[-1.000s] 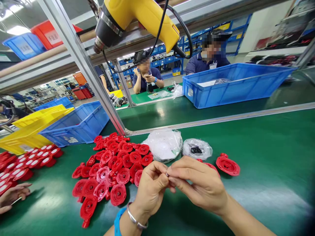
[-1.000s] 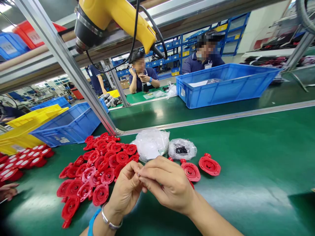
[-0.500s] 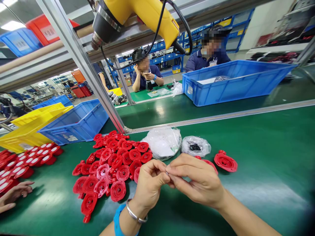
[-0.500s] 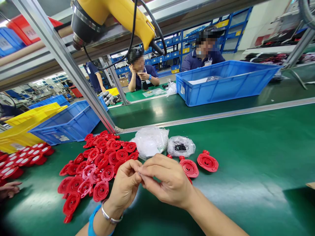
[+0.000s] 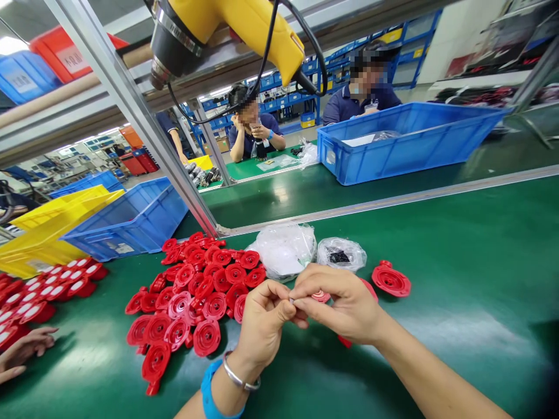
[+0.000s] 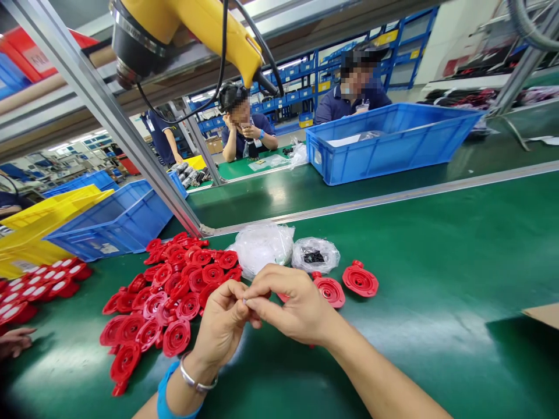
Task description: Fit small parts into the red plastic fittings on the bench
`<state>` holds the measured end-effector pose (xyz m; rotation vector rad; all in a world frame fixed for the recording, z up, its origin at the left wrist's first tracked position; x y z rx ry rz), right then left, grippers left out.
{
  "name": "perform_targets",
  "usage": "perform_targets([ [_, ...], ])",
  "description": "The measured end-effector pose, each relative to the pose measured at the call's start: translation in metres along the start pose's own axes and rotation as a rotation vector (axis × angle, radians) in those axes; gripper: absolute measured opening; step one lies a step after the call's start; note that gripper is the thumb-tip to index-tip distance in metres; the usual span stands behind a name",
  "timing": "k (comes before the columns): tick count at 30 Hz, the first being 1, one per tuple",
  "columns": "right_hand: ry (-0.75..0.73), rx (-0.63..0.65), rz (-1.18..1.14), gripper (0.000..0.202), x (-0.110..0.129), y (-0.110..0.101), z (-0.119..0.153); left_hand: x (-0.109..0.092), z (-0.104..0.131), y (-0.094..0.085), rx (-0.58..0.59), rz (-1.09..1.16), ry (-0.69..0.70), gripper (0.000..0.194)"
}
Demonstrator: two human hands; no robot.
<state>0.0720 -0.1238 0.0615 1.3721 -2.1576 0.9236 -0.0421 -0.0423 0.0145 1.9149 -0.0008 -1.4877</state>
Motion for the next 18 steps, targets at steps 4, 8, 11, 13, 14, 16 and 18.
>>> perform_targets([
  [4, 0.106, 0.076, -0.070, 0.003, -0.009, -0.005, 0.002, 0.002, 0.000, 0.000, 0.045, -0.002, -0.060, 0.036],
  [8, 0.134, 0.114, -0.075, 0.004, -0.016, -0.009, 0.004, 0.005, -0.001, -0.002, 0.058, -0.027, -0.132, 0.035],
  [11, 0.132, 0.130, -0.066, 0.005, -0.017, -0.010, 0.005, 0.006, -0.002, -0.003, 0.051, -0.040, -0.147, 0.035],
  [13, 0.129, 0.144, -0.068, 0.005, -0.018, -0.011, 0.005, 0.007, -0.002, -0.003, 0.048, -0.045, -0.146, 0.036],
  [14, 0.131, 0.149, -0.064, 0.006, -0.017, -0.011, 0.005, 0.007, -0.002, -0.003, 0.042, -0.051, -0.143, 0.036],
  [16, 0.139, 0.164, -0.049, 0.008, -0.017, -0.012, 0.005, 0.008, -0.001, -0.003, 0.029, -0.069, -0.132, 0.036],
  [18, 0.156, 0.177, -0.038, 0.010, -0.016, -0.013, 0.004, 0.008, -0.001, -0.004, 0.018, -0.089, -0.116, 0.037],
])
Point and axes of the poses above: each hand's wrist, its own z-axis away from the middle knuckle, its own y-axis out of the palm, x = y × z, the point moved 4 cm from there along -z, towards the middle knuckle, and after that the axes turned 9 degrees about x, right-handed, at the moved point
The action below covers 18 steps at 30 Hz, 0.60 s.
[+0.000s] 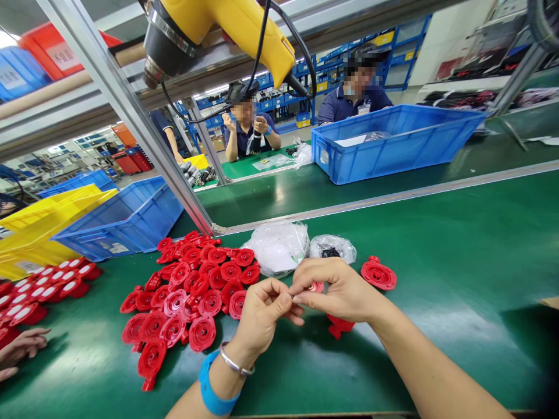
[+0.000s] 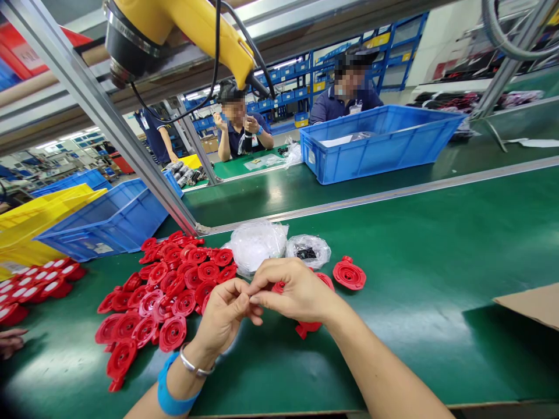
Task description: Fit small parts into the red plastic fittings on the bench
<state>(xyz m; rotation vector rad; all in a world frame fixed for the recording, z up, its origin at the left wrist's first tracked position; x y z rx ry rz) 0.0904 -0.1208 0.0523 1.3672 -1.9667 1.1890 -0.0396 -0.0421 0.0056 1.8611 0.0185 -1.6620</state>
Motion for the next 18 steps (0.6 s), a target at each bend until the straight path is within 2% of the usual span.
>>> perform_targets([
  [6, 0.025, -0.001, 0.009, 0.010, -0.0003, -0.0006, 0.0006, -0.0003, -0.0030, -0.0013, -0.002, -0.009, -0.014, 0.038],
  [13, -0.073, -0.052, -0.011, 0.003, -0.0032, 0.0021, -0.0004, -0.0009, -0.0016, 0.0021, 0.009, 0.086, -0.058, 0.039],
  [18, -0.134, -0.057, 0.075, 0.002, 0.0013, 0.0040, 0.0007, -0.0003, -0.0006, 0.0024, 0.009, 0.121, -0.045, 0.037],
])
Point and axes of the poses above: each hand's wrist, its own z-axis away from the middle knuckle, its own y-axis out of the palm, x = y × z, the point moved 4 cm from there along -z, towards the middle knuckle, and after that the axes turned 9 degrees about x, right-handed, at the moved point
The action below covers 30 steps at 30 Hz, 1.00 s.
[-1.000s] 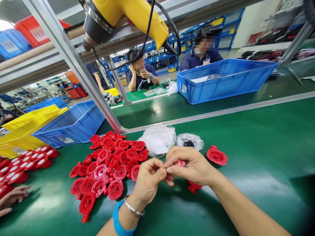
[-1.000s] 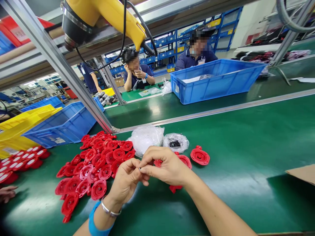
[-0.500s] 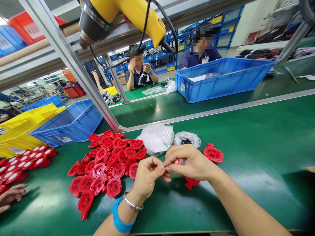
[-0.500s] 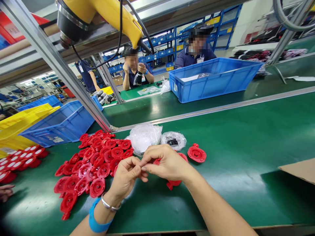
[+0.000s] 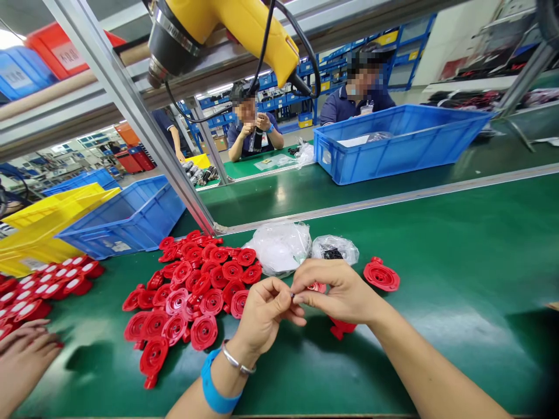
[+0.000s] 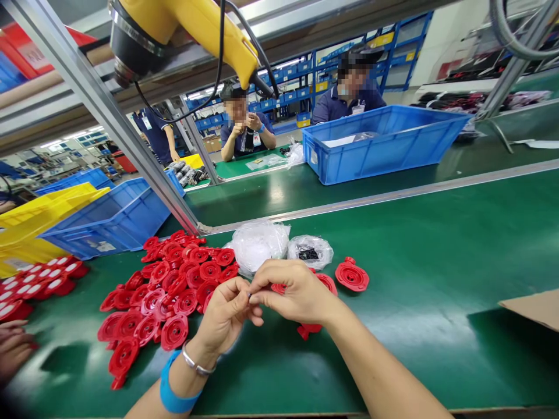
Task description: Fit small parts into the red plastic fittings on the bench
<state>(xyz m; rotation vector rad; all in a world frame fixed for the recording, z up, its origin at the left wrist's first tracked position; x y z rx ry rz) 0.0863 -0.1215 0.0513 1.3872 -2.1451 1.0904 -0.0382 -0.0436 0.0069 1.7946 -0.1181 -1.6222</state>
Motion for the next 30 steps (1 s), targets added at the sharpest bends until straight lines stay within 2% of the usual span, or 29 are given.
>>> perform_targets([
  [10, -0.038, -0.016, 0.072, 0.014, 0.007, -0.001, -0.002, -0.001, 0.001, 0.000, -0.001, -0.011, 0.014, 0.036],
  [15, 0.053, -0.013, 0.003, 0.011, 0.006, 0.000, -0.004, -0.001, 0.001, -0.001, -0.006, -0.038, 0.029, 0.037],
  [20, 0.220, 0.031, -0.103, 0.008, -0.001, -0.001, -0.002, 0.001, 0.001, -0.002, -0.001, -0.084, 0.025, 0.036],
  [24, 0.344, 0.057, -0.310, 0.003, -0.013, 0.002, 0.002, 0.002, 0.001, -0.001, 0.011, -0.065, -0.015, 0.038],
  [27, 0.350, 0.014, -0.441, 0.007, -0.018, 0.003, 0.003, 0.001, 0.001, 0.001, 0.005, -0.006, -0.043, 0.039],
  [30, 0.291, -0.025, -0.369, 0.004, -0.016, 0.003, 0.001, 0.000, 0.001, 0.002, -0.025, 0.032, -0.042, 0.039],
])
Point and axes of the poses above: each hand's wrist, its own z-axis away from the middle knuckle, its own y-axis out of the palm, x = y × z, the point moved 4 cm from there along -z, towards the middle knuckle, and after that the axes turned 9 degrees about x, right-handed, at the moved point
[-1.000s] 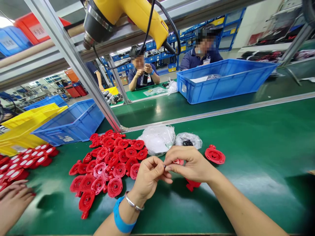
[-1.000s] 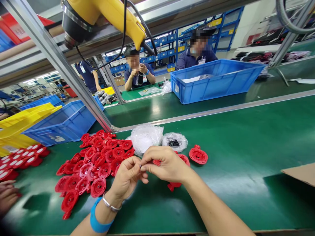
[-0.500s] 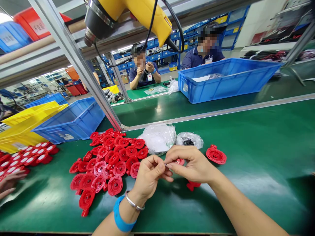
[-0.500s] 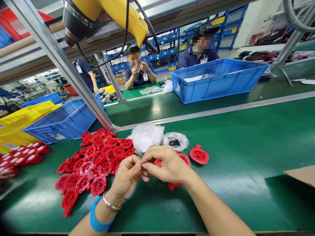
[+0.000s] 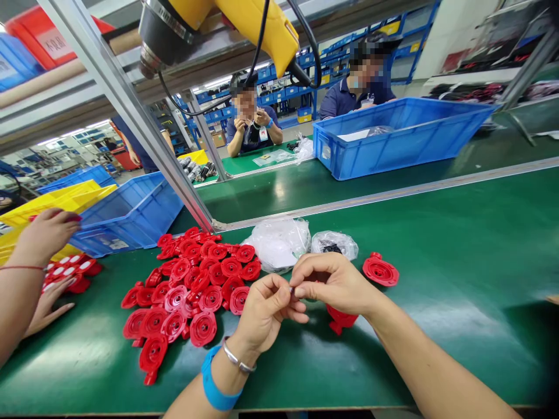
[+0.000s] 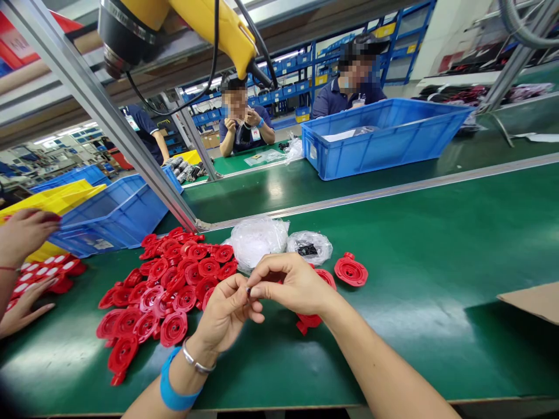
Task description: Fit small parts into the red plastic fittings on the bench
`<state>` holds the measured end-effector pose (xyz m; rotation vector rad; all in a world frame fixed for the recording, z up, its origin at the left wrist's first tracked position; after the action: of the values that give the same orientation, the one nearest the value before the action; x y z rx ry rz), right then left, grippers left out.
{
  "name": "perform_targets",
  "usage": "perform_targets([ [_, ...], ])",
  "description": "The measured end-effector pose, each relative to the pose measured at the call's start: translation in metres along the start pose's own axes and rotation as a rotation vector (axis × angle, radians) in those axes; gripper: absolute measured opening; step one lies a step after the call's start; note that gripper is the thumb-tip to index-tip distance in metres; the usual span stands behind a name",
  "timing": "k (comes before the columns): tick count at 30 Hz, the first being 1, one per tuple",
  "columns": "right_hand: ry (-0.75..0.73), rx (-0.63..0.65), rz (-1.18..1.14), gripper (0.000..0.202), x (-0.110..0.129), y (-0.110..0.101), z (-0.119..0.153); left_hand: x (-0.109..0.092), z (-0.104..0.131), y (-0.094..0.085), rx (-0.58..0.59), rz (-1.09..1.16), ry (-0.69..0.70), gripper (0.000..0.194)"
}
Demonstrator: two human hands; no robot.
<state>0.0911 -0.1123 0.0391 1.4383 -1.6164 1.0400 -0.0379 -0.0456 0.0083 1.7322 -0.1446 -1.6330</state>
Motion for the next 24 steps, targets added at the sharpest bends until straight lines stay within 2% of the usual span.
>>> perform_targets([
  [5, -0.185, -0.050, 0.281, 0.007, 0.011, 0.004, 0.000, -0.002, 0.001, -0.002, -0.032, -0.008, 0.024, 0.040],
  [9, -0.161, -0.046, 0.393, 0.007, 0.014, 0.000, 0.003, -0.001, -0.003, -0.006, -0.029, -0.162, 0.066, 0.038],
  [11, -0.124, -0.094, 0.412, 0.005, 0.015, -0.008, 0.005, -0.002, -0.008, -0.007, -0.028, -0.461, 0.167, 0.031],
  [13, -0.105, -0.163, 0.419, 0.006, 0.015, -0.017, 0.006, 0.000, -0.013, -0.005, -0.027, -0.883, 0.299, 0.027],
  [15, -0.103, -0.210, 0.452, 0.006, 0.016, -0.022, 0.007, 0.010, -0.020, -0.002, 0.001, -1.242, 0.353, 0.039],
  [17, -0.108, -0.225, 0.505, 0.007, 0.015, -0.025, 0.007, 0.023, -0.029, -0.002, 0.040, -1.421, 0.329, 0.048],
  [20, -0.118, -0.226, 0.566, 0.007, 0.013, -0.026, 0.006, 0.033, -0.037, -0.003, 0.036, -1.464, 0.303, 0.037],
  [24, -0.111, -0.174, 0.607, 0.006, 0.009, -0.026, 0.005, 0.023, -0.030, -0.003, -0.010, -1.384, 0.325, 0.011],
])
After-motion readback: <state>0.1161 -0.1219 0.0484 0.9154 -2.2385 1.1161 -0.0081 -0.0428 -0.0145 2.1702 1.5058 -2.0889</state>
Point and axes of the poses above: each hand's wrist, its own z-axis away from the middle knuckle, its own y-axis out of the palm, x = y × z, the point moved 4 cm from there along -z, towards the middle knuckle, and after that the axes turned 9 degrees about x, right-handed, at the moved point
